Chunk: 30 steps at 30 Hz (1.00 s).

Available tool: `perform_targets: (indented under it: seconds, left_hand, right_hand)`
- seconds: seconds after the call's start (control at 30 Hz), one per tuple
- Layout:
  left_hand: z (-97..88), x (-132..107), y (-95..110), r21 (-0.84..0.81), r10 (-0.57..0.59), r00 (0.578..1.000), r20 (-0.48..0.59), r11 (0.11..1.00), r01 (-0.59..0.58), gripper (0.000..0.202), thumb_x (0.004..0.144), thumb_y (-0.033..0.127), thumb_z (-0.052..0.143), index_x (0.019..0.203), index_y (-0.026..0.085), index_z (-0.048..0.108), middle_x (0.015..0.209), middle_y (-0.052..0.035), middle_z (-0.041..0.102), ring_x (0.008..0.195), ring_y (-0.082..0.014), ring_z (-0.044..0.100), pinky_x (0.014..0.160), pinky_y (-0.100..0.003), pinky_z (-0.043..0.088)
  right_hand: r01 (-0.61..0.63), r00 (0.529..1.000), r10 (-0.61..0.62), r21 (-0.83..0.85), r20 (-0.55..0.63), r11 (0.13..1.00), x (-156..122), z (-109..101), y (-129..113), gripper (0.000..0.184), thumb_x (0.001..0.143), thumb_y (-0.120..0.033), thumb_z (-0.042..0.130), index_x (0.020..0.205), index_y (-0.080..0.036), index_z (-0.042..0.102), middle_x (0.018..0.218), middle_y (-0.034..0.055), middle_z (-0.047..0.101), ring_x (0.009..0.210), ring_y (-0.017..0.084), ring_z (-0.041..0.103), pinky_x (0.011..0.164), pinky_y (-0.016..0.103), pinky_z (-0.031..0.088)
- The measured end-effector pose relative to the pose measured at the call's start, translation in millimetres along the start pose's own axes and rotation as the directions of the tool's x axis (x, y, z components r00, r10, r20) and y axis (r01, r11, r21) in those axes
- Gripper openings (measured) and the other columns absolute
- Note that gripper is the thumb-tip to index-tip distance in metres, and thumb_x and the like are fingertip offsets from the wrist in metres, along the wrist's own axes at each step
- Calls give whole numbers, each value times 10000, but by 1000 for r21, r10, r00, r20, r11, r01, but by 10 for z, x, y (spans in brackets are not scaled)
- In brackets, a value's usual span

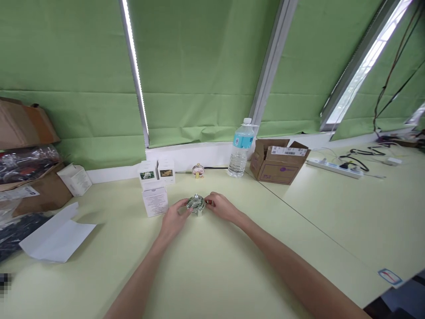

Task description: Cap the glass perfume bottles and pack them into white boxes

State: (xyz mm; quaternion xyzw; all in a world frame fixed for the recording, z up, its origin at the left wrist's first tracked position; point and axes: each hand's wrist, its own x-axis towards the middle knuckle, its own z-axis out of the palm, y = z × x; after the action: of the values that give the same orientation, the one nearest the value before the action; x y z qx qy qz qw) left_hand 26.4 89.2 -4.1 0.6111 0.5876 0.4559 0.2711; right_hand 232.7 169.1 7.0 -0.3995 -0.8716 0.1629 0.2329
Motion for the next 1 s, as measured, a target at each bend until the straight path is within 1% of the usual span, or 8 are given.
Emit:
perform_targets:
  seconds: [0.1,0.23,0.33,0.4,0.47,0.6,0.73,1.0]
  left_hand:
    - [17,9,-43,25,-4,1000,-2,1000,4,461,760,492,575,1130,225,640,1040,-55,677,547,-116,507,542,-245,381]
    - [15,1,-99,18,5,1000,31,1000,-5,440,801,489,524,1149,236,614,1066,-31,660,461,-73,409,500,-231,344]
    - [-2,-7,-113,-6,6,999,46,1000,-6,425,813,480,512,1147,234,601,1061,-25,657,453,-69,404,494,-229,346]
    - [-15,-11,-104,-11,4,998,57,1000,-3,407,812,468,518,1136,238,603,1060,-20,656,455,-68,406,492,-229,349]
    - [-26,-16,-86,-17,6,998,69,1000,-4,396,813,462,517,1130,241,606,1068,-18,654,459,-69,407,490,-229,351]
    - [-40,-35,-47,-23,9,998,68,1000,-8,413,816,467,501,1128,221,611,1067,-30,653,464,-71,405,488,-228,356]
    - [-45,-46,-23,-28,10,998,68,1000,-8,427,817,459,489,1150,219,608,1068,-33,652,472,-70,411,488,-226,361]
    - [-49,-40,-7,-28,-11,997,71,1000,13,404,816,440,493,1136,225,613,1066,-30,655,477,-71,413,495,-227,368]
  right_hand:
    - [-28,999,28,25,-24,999,22,-6,-5,147,807,-194,555,828,-166,699,842,65,645,740,154,584,696,260,423]
    - [-55,996,61,98,-66,994,70,-114,-59,189,838,-258,538,910,-159,683,886,66,672,747,152,608,679,259,464]
    - [-62,993,83,227,-86,972,126,-227,-223,235,847,-300,533,967,-153,671,886,57,694,721,145,627,648,251,491]
    - [-33,991,69,292,-112,956,170,-297,-387,225,824,-290,566,966,-156,677,922,58,702,749,148,635,667,250,496]
    - [26,993,5,255,-119,967,216,-355,-558,197,808,-254,580,947,-168,689,931,54,708,772,148,635,685,245,486]
    - [94,993,-89,55,-78,994,298,-434,-780,168,808,-201,558,878,-187,710,880,41,716,743,149,619,670,247,448]
    - [93,995,-94,-20,-45,995,340,-460,-791,168,803,-174,557,848,-186,718,873,42,718,729,151,612,670,249,432]
    - [120,993,-120,-13,-5,993,342,-422,-738,175,796,-172,571,877,-195,725,883,28,719,717,143,604,669,243,420]
